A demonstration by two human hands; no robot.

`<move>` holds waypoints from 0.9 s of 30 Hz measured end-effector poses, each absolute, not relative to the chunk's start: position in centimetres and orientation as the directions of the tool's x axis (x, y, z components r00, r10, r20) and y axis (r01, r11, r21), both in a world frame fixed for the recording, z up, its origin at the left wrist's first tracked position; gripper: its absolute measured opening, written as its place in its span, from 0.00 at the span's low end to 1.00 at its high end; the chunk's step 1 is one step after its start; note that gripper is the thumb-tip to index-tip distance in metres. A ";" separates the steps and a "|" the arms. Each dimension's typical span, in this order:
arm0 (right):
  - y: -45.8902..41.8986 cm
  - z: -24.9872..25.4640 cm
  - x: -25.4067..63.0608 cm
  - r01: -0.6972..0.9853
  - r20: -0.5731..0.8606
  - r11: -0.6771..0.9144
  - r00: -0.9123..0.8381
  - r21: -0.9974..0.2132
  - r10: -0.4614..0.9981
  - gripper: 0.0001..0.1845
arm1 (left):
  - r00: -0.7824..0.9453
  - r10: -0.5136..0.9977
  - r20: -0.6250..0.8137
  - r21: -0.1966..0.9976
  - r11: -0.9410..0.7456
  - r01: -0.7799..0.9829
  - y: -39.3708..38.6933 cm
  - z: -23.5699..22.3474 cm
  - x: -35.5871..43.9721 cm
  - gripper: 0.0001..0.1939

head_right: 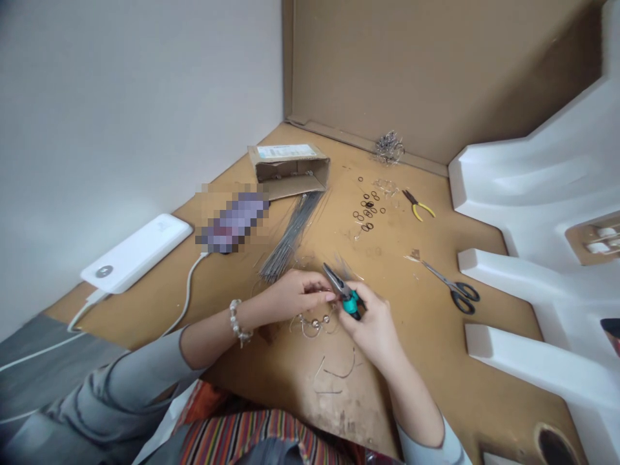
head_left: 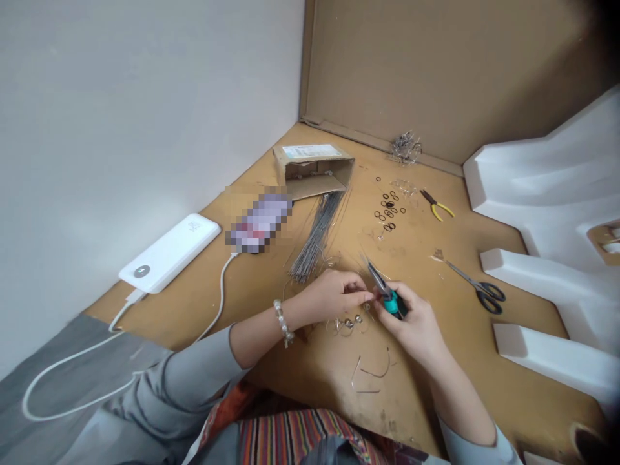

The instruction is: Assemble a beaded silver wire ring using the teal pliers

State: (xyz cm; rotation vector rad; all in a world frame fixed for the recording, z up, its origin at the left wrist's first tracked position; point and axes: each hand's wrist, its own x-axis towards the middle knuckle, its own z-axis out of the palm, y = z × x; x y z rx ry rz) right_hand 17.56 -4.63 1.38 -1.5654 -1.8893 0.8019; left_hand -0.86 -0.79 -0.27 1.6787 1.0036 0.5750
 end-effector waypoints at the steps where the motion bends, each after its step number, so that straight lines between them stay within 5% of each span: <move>1: -4.6 1.3 17.7 0.650 0.047 0.136 -0.153 -0.747 0.987 0.08 | 0.536 0.838 -0.102 0.952 -0.075 0.298 -0.8 -0.3 -0.9 0.10; 10: -4.3 1.3 18.4 0.638 0.031 0.082 -0.091 -0.766 0.995 0.08 | 0.537 0.842 -0.059 0.981 -0.050 0.186 -1.0 -0.2 -1.0 0.08; 16: -4.5 1.6 18.1 0.720 0.106 0.184 -0.153 -0.670 0.983 0.08 | 0.546 0.835 -0.063 0.978 -0.056 0.199 -1.1 0.3 -0.9 0.06; 27: -4.6 1.5 18.0 0.601 0.048 0.101 -0.103 -0.793 0.993 0.07 | 0.586 0.806 0.085 0.838 -0.376 0.396 -1.2 -0.3 -0.9 0.08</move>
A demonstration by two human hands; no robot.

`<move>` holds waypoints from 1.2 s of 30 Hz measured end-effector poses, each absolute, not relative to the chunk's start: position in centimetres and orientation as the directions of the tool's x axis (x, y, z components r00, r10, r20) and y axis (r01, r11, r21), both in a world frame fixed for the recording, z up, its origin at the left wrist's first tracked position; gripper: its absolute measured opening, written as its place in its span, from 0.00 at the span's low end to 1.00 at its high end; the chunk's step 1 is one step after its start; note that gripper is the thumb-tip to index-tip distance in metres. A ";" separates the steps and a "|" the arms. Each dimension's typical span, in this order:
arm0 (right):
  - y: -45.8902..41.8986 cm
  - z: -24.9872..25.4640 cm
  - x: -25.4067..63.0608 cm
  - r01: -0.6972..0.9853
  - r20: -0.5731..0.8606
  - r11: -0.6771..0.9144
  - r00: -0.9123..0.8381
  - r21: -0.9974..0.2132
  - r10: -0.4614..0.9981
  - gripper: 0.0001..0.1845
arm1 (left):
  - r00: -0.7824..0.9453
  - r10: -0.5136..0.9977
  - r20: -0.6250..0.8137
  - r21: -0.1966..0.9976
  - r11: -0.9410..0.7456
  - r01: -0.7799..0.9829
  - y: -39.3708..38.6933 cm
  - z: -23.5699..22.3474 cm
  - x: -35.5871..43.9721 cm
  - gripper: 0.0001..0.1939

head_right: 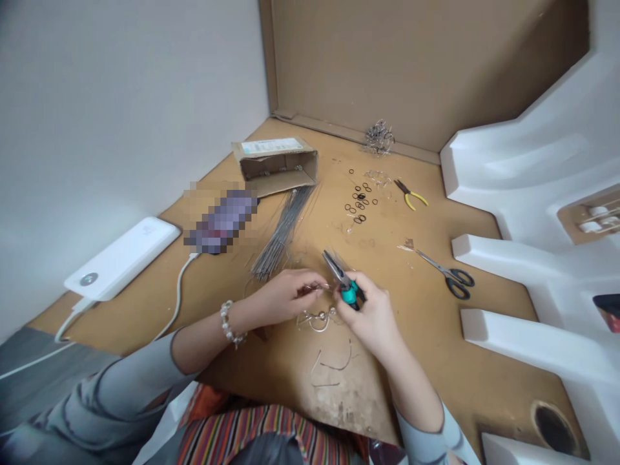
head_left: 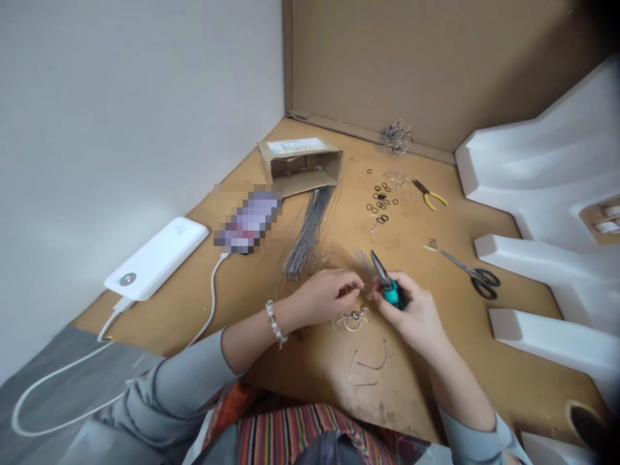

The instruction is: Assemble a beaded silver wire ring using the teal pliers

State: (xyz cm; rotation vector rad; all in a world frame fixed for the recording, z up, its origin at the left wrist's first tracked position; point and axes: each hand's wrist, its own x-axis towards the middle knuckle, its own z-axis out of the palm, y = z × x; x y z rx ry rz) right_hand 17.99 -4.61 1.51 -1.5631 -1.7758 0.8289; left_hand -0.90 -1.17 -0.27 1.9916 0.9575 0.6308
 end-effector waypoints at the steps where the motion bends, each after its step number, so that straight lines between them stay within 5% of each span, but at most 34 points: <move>1: -4.5 1.4 18.0 0.579 0.037 0.087 -0.098 -0.811 0.994 0.08 | 0.581 0.811 0.060 0.862 -0.336 0.380 -1.2 -0.4 -0.8 0.07; 7: -3.6 1.3 19.2 0.406 0.020 0.031 -0.031 -0.913 0.999 0.11 | 0.539 0.819 -0.196 0.977 0.120 0.174 -0.8 -0.8 -0.7 0.12; 10: -3.3 1.3 20.3 0.530 -0.032 -0.004 -0.044 -0.848 0.999 0.11 | 0.501 0.838 -0.217 0.974 0.222 0.050 -0.5 -0.7 -0.7 0.14; 15: -2.8 0.9 22.6 0.934 -0.136 -0.065 0.018 -0.353 0.991 0.12 | 0.440 0.881 -0.172 0.977 0.211 -0.040 -0.2 -0.8 -0.8 0.16; 20: -2.3 0.1 25.3 0.997 -0.050 -0.044 0.042 -0.057 0.998 0.15 | 0.391 0.910 -0.134 0.991 0.125 0.048 -0.4 -0.8 -0.8 0.21; 31: -1.4 -1.9 26.9 0.991 0.054 -0.134 0.135 -0.015 0.989 0.23 | 0.382 0.914 -0.139 0.980 0.071 0.187 -0.1 -0.8 -1.3 0.23; 36: -1.6 -1.2 26.1 0.988 0.168 -0.152 0.155 -0.026 0.974 0.23 | 0.474 0.836 -0.275 0.946 0.148 0.288 0.3 -0.7 -2.3 0.20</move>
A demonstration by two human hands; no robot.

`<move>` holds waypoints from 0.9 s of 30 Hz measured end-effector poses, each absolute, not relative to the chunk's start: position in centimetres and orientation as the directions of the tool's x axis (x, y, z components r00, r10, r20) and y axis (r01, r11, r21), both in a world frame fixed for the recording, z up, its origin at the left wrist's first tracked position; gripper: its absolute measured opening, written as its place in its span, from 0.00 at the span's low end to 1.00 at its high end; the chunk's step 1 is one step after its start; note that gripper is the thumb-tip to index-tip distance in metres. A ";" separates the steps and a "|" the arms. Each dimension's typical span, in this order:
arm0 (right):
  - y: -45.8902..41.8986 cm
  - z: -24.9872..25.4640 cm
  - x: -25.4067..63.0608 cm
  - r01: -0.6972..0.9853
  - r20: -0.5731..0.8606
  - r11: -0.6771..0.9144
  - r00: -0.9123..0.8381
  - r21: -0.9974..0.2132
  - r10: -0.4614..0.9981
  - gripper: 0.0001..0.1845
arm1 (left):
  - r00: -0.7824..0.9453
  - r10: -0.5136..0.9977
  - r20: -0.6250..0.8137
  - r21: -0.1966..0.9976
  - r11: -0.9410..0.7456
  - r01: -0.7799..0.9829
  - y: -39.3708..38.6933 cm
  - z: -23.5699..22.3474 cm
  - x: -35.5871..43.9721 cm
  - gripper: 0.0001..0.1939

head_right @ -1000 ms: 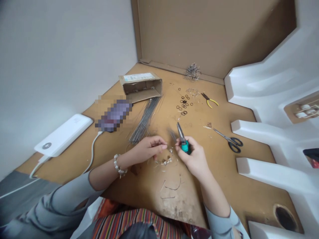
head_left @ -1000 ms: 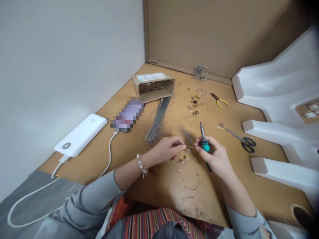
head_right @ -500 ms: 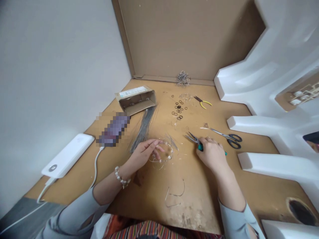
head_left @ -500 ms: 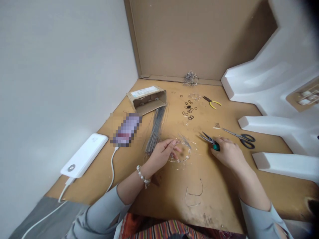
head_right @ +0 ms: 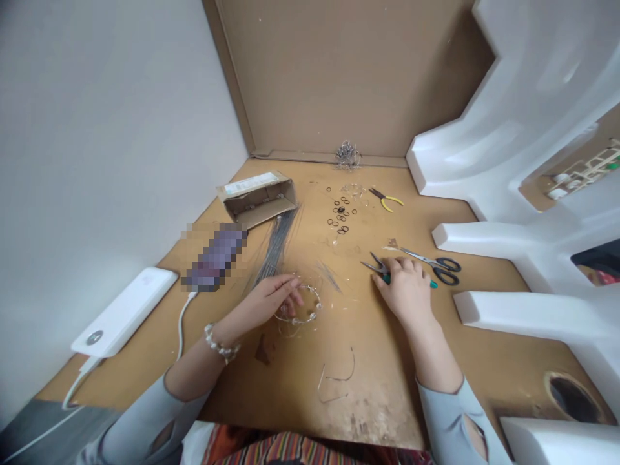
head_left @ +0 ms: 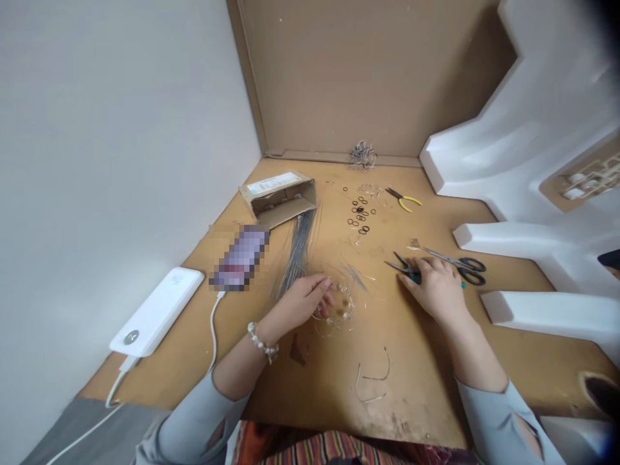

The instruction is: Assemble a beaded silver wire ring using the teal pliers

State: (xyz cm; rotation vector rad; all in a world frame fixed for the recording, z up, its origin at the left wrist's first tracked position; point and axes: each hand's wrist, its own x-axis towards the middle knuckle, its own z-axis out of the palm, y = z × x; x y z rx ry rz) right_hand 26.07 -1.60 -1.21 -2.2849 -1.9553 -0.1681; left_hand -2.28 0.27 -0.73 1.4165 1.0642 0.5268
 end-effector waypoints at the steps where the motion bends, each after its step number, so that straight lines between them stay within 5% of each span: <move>1: -1.6 -0.9 25.4 0.991 0.195 -0.126 0.131 -0.040 0.972 0.22 | 0.483 0.825 -0.295 0.941 0.163 0.296 0.3 -0.9 -2.3 0.19; 8: 0.2 1.7 19.1 0.951 -0.062 0.302 -0.298 0.069 0.953 0.15 | 0.513 0.817 -0.262 0.908 0.029 0.417 -0.2 -2.5 -1.2 0.20; 11: 1.2 2.1 17.7 0.937 -0.105 0.329 -0.318 0.116 0.942 0.13 | 0.516 0.841 -0.161 0.822 -0.176 0.542 -0.4 -1.8 -1.2 0.19; 17: 2.1 2.6 17.0 0.927 -0.159 0.336 -0.311 0.169 0.937 0.14 | 0.480 0.876 0.049 0.452 -0.448 0.772 -0.9 0.0 -1.6 0.19; 27: 0.8 4.1 17.8 0.945 -0.065 0.313 -0.308 0.097 0.949 0.13 | 0.437 0.813 0.385 0.448 -0.578 0.682 -0.8 -0.2 -1.7 0.13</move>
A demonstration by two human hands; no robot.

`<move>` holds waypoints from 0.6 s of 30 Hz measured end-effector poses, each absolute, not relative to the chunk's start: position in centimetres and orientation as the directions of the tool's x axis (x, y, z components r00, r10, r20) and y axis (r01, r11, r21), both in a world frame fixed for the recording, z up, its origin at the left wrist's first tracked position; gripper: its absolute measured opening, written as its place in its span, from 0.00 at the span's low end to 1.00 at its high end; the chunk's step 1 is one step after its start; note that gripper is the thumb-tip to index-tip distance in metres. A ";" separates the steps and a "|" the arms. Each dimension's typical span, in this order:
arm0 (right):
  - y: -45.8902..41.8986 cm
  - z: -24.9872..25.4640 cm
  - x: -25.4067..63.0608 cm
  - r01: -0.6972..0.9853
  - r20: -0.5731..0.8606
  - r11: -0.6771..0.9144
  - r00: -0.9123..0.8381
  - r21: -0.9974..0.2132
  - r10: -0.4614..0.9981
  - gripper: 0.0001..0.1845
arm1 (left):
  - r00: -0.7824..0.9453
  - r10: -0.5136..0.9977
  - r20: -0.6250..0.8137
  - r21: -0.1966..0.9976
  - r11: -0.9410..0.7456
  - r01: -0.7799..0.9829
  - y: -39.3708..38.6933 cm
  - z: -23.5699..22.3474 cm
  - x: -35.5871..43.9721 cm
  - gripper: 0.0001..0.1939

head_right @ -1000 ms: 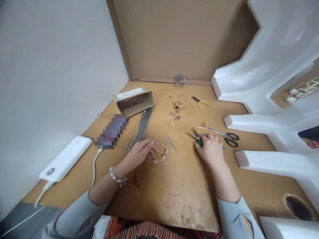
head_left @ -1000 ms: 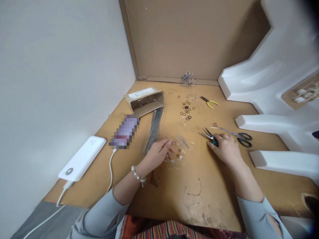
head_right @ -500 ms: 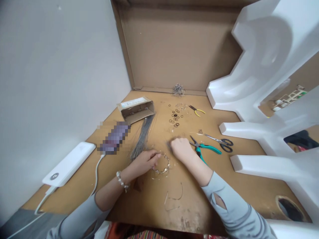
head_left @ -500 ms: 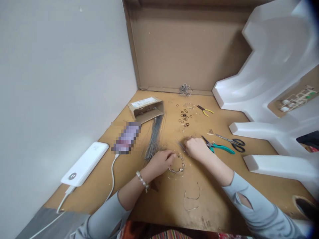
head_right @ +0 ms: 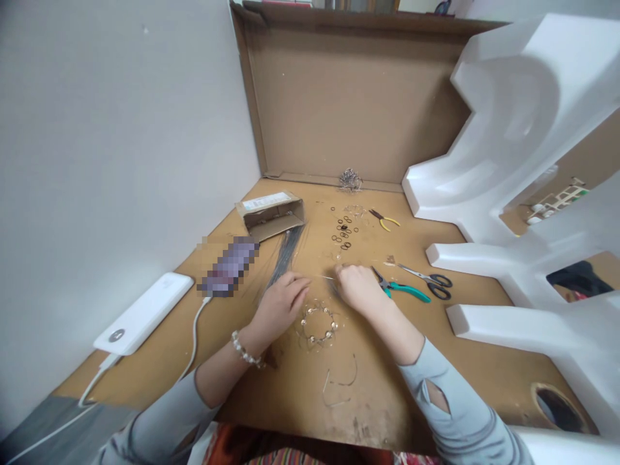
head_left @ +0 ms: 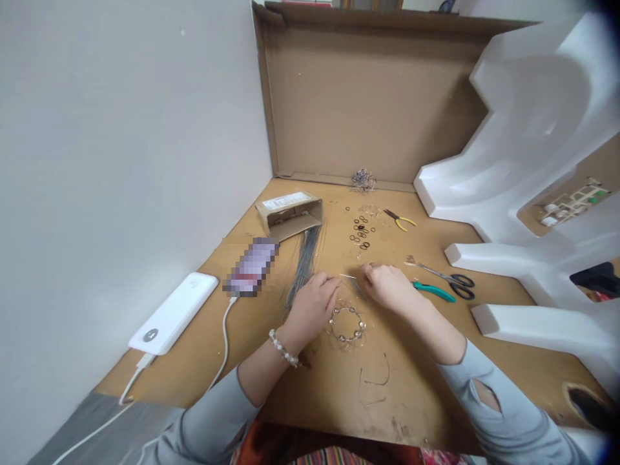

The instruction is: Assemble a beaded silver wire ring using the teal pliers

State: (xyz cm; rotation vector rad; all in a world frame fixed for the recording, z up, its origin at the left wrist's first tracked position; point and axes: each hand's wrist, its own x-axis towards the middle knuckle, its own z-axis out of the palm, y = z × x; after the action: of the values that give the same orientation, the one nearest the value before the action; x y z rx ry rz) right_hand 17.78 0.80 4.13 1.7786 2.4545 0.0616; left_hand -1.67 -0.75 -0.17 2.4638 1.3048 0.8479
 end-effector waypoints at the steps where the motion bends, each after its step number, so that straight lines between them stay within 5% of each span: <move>1: 0.4 4.3 17.6 0.942 -0.055 0.327 -0.323 0.081 0.945 0.13 | 0.452 0.790 0.415 0.429 -0.608 0.668 -0.7 -0.3 -1.6 0.13; 4: -0.7 4.6 16.7 0.924 -0.027 0.381 -0.381 0.028 0.924 0.12 | 0.511 0.737 0.442 0.345 -0.665 0.662 -0.8 -0.3 -1.1 0.14; 11: -3.0 3.6 15.7 0.921 0.037 0.389 -0.389 -0.017 0.921 0.10 | 0.640 0.726 0.250 0.129 -0.680 0.721 -1.8 0.3 -0.1 0.11; 18: -3.5 2.9 16.5 0.933 0.056 0.357 -0.355 -0.048 0.933 0.10 | 0.626 0.753 0.204 0.192 -0.658 0.728 -1.6 0.3 0.7 0.11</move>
State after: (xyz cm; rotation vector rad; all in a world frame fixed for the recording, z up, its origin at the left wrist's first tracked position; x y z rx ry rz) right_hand 16.47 -3.48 2.88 1.8238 2.6477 -0.0129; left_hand 0.69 -1.64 0.33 2.7500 1.2556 0.4099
